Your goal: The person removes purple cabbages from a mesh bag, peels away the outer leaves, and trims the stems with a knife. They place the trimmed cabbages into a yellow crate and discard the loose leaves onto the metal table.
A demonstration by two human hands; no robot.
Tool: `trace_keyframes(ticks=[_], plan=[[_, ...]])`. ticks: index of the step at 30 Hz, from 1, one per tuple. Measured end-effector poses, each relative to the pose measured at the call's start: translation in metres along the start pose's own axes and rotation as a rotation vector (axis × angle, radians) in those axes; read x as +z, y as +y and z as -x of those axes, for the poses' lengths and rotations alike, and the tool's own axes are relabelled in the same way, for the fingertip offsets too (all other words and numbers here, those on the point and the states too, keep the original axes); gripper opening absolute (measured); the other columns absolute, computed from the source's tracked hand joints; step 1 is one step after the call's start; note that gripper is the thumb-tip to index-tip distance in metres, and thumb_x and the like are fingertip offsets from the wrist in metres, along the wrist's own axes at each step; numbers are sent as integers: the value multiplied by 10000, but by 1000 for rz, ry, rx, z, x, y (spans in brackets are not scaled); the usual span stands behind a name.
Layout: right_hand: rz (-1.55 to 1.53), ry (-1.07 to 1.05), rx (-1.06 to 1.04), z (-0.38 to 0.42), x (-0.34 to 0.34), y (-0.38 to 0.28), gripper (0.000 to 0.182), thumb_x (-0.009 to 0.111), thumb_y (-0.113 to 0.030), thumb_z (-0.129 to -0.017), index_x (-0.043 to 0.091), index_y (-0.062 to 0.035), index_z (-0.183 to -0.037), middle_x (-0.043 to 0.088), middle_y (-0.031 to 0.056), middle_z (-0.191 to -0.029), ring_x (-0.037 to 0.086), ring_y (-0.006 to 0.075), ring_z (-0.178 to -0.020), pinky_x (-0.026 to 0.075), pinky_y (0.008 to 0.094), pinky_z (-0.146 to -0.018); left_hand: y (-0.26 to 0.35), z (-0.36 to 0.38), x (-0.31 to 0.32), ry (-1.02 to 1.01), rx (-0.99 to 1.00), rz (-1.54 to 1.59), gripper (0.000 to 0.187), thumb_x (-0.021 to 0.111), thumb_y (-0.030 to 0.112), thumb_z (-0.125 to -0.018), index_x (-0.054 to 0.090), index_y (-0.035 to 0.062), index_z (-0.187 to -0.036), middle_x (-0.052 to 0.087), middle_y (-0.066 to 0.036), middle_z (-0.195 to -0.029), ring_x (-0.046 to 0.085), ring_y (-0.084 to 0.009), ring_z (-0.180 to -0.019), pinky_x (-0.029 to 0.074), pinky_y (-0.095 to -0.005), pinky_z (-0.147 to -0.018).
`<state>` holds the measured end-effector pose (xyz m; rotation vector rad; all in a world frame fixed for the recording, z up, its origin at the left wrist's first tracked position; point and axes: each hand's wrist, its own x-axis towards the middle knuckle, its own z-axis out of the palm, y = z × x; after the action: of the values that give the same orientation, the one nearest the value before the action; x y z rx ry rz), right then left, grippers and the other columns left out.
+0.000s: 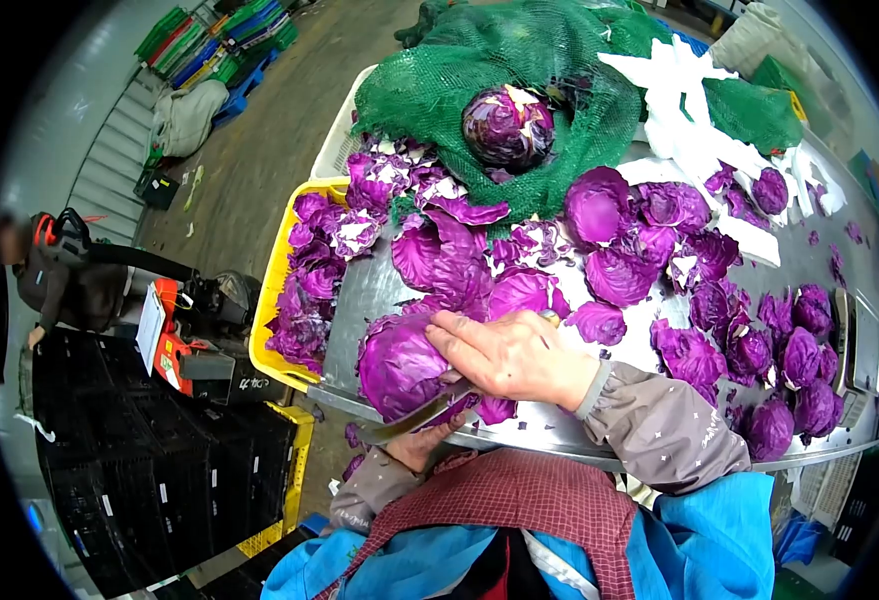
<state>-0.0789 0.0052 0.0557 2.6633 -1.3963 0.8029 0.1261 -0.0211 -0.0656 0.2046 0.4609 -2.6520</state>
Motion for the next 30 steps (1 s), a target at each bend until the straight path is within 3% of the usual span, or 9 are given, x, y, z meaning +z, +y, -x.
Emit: trace_keyframes(ticks=[4, 6, 8, 12, 14, 21, 24, 25, 30], plan=[[77, -43, 123, 9, 11, 26, 341, 594, -55, -742, 606, -17, -1081, 648, 105, -770, 627, 131, -573, 487, 269, -453, -2, -4, -4, -14, 201, -572, 530, 314, 437, -980, 334, 82, -1373, 397, -207, -1360, 465, -371, -1207, 419, -528, -999], [-163, 414, 321, 13, 7, 53, 316, 596, -61, -779, 608, -40, -1093, 614, 84, -652, 619, 144, -564, 486, 279, -466, 3, -2, -4, -28, 262, -640, 533, 311, 436, -981, 334, 78, -1374, 402, -206, -1357, 467, -365, -1208, 419, -520, -1002], [-227, 300, 890, 17, -10, 77, 351, 615, -99, -817, 578, -54, -1164, 631, 97, -672, 632, 184, -584, 500, 304, -510, 14, 0, -4, -48, 283, -649, 535, 309, 436, -981, 335, 74, -1374, 407, -205, -1355, 468, -359, -1209, 420, -512, -1005], [-436, 149, 527, -3, -10, 31, 602, 732, -304, -750, 525, -26, -1241, 651, 173, -995, 668, 264, -764, 532, 354, -674, 31, 4, -14, -131, 375, -1009, 539, 303, 435, -983, 335, 66, -1375, 417, -202, -1350, 470, -347, -1210, 420, -495, -1012], [-480, 70, 243, -18, -8, 13, 587, 744, -314, -736, 554, 2, -1193, 637, 172, -1014, 655, 267, -844, 525, 364, -738, 13, 8, 27, -88, 236, -431, 610, 342, 498, -955, 351, 46, -1366, 459, -189, -1319, 498, -318, -1189, 427, -471, -1010], [-560, -180, 212, -23, -17, 10, 393, 709, -255, -751, 629, 33, -1007, 615, 158, -989, 630, 320, -808, 515, 393, -709, 20, 11, 9, -10, 206, -491, 670, 415, 543, -913, 353, 55, -1367, 465, -185, -1316, 508, -325, -1177, 431, -475, -1004], [-488, -306, 255, -21, -25, 9, 443, 738, -178, -696, 611, 11, -1076, 587, 143, -1077, 620, 307, -918, 522, 372, -779, 21, 5, 6, 113, 243, -1064, 788, 524, 594, -839, 324, 62, -1386, 442, -192, -1335, 484, -332, -1207, 428, -481, -1005], [-487, -307, 258, -23, -28, 6, 443, 738, -178, -696, 611, 11, -1076, 587, 143, -1077, 620, 307, -918, 522, 372, -779, 21, 6, 9, 56, 218, -704, 833, 580, 594, -805, 314, 69, -1394, 437, -192, -1342, 483, -333, -1209, 427, -477, -1009], [-277, -261, 167, -41, -25, -15, 461, 730, -197, -694, 605, -86, -1124, 540, 95, -1093, 638, 258, -793, 542, 346, -635, 26, 14, 16, 130, 201, -755, 752, 569, 534, -847, 316, 82, -1393, 454, -161, -1337, 493, -302, -1206, 430, -465, -1015]])
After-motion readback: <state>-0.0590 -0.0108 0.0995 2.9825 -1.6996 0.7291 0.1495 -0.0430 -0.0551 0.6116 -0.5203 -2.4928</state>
